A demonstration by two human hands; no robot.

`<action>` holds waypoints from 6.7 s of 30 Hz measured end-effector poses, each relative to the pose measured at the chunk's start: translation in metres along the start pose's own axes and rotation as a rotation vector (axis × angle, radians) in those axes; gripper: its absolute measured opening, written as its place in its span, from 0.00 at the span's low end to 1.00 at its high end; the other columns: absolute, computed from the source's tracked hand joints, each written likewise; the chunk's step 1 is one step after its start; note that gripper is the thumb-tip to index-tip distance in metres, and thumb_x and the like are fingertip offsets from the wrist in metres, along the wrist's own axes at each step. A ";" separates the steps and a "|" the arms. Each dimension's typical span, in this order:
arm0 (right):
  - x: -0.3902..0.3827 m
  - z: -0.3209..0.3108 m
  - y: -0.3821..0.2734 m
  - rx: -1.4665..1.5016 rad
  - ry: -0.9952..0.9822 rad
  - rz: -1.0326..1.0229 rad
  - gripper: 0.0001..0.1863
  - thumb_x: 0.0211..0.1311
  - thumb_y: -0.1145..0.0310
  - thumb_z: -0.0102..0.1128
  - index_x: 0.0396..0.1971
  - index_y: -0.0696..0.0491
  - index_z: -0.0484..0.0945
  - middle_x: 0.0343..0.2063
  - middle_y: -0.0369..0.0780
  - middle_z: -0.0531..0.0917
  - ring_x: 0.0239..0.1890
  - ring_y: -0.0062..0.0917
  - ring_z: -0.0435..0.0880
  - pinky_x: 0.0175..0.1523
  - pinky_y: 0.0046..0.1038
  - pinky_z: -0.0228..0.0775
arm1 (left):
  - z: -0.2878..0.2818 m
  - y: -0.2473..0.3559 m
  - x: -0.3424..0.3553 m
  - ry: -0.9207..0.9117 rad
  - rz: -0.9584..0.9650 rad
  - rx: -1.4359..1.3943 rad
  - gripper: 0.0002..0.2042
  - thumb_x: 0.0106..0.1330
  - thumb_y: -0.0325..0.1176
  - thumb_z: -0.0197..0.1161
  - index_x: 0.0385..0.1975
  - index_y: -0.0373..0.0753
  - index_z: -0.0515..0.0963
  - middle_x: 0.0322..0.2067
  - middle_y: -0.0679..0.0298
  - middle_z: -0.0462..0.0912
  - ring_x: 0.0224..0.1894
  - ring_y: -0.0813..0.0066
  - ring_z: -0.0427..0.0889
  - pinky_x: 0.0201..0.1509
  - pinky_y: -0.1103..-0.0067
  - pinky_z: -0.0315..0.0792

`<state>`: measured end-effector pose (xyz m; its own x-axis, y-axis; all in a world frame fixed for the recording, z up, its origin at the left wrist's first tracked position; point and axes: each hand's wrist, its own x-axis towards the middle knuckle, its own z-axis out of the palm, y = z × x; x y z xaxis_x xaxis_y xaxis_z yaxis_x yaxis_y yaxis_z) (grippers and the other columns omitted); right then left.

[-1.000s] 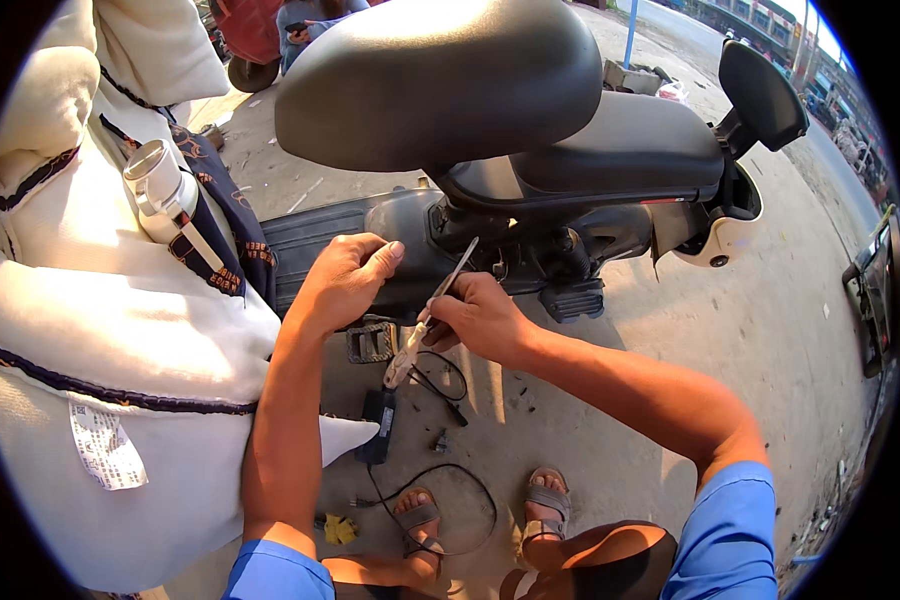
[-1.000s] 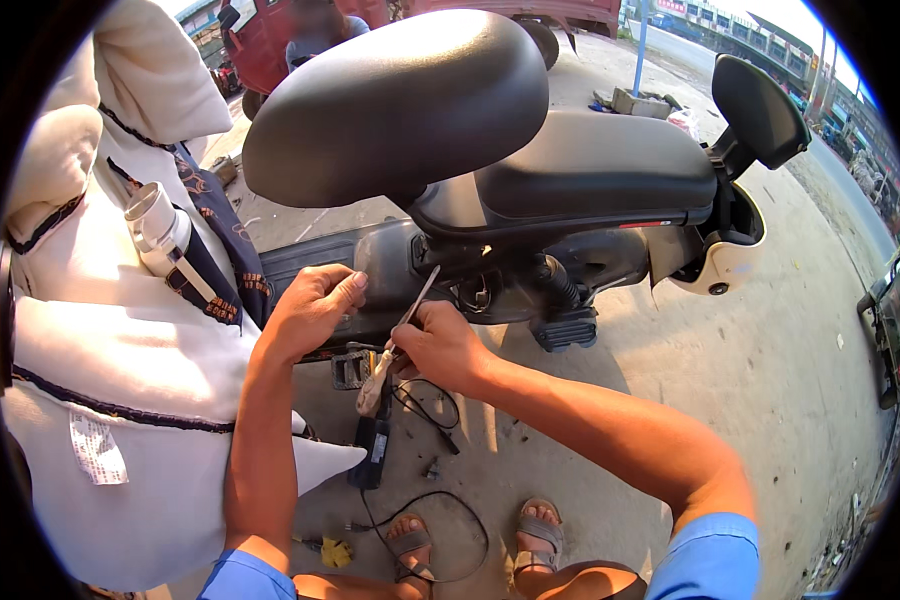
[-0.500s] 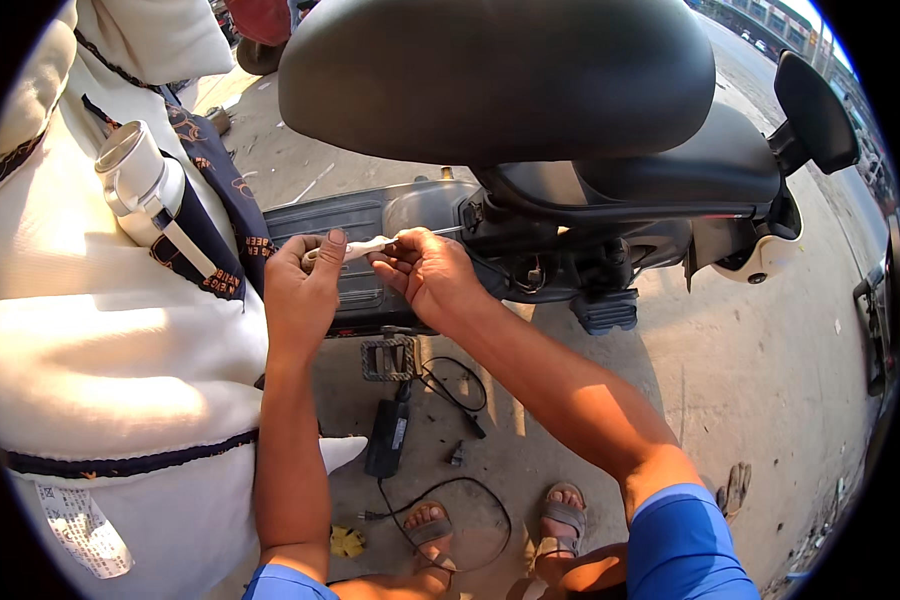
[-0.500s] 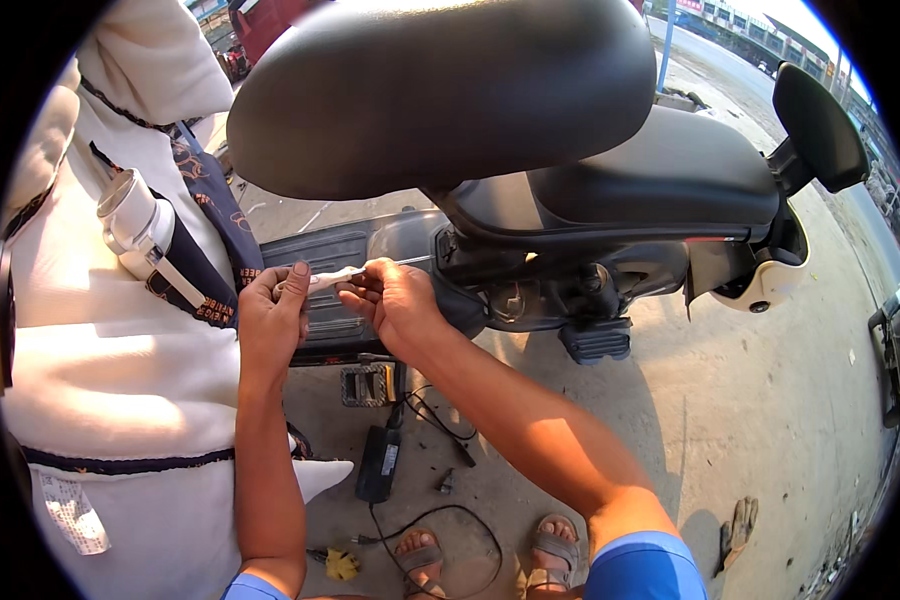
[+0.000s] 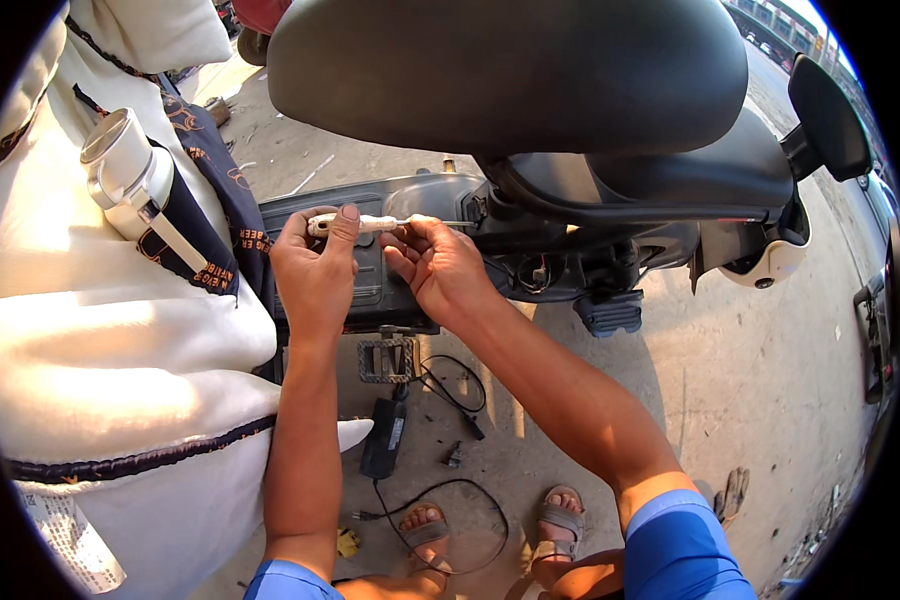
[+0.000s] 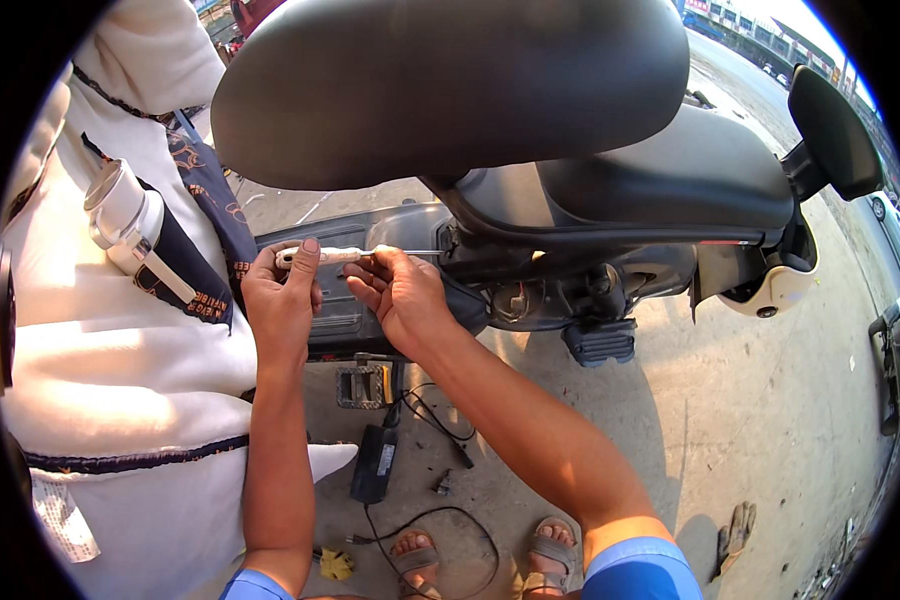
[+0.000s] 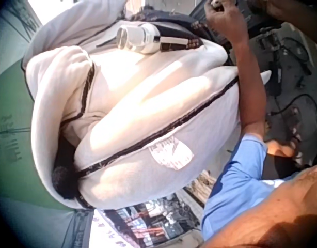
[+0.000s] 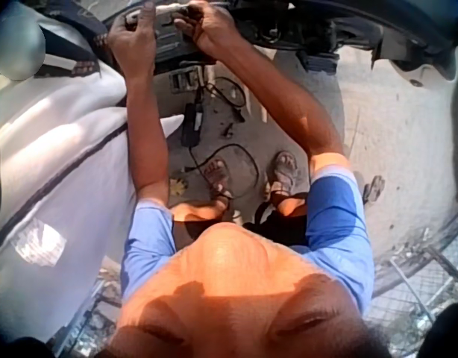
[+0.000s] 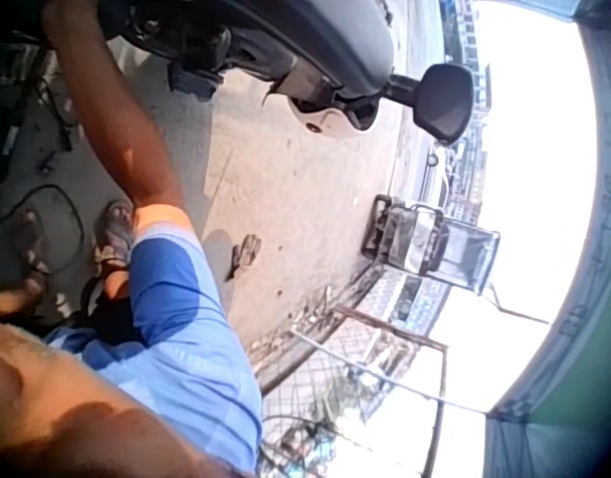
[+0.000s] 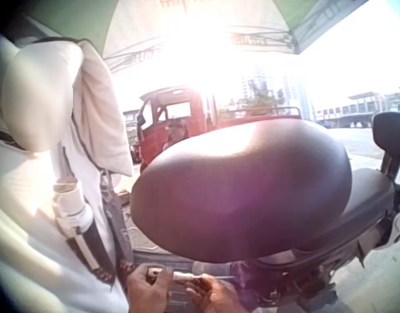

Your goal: The person uses a screwdriver to manipulate a black electronic component and wires near the seat of a scooter. They connect a power adapter to the scooter's wiring and place the component on the scooter's floorboard.

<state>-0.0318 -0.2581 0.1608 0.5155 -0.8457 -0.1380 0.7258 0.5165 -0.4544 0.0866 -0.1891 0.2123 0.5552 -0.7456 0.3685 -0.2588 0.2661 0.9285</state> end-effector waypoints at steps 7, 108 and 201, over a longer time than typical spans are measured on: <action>0.002 -0.002 0.002 0.008 0.009 -0.008 0.10 0.71 0.71 0.48 0.37 0.63 0.72 0.37 0.45 0.80 0.38 0.29 0.86 0.40 0.24 0.86 | 0.002 0.001 -0.002 0.002 -0.009 -0.006 0.13 0.66 0.38 0.69 0.35 0.32 0.78 0.19 0.69 0.76 0.17 0.87 0.70 0.18 0.87 0.62; 0.008 0.014 0.002 0.095 -0.037 0.039 0.07 0.68 0.71 0.59 0.36 0.60 0.77 0.31 0.40 0.82 0.32 0.20 0.84 0.36 0.17 0.84 | 0.008 0.002 0.004 0.085 0.023 -0.091 0.11 0.66 0.30 0.67 0.42 0.29 0.80 0.23 0.66 0.80 0.19 0.85 0.72 0.22 0.87 0.65; -0.135 -0.250 0.070 -2.171 -0.265 0.486 0.19 0.55 0.55 0.66 0.34 0.58 0.83 0.33 0.51 0.85 0.40 0.47 0.85 0.45 0.44 0.77 | -0.004 -0.036 0.040 0.032 0.129 -0.271 0.12 0.61 0.24 0.70 0.42 0.25 0.82 0.32 0.57 0.86 0.30 0.76 0.82 0.31 0.85 0.72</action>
<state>-0.1649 -0.1410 -0.0727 0.6102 -0.6114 -0.5039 -0.7907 -0.4297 -0.4361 0.1212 -0.2264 0.1936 0.5570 -0.6766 0.4816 -0.1109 0.5141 0.8505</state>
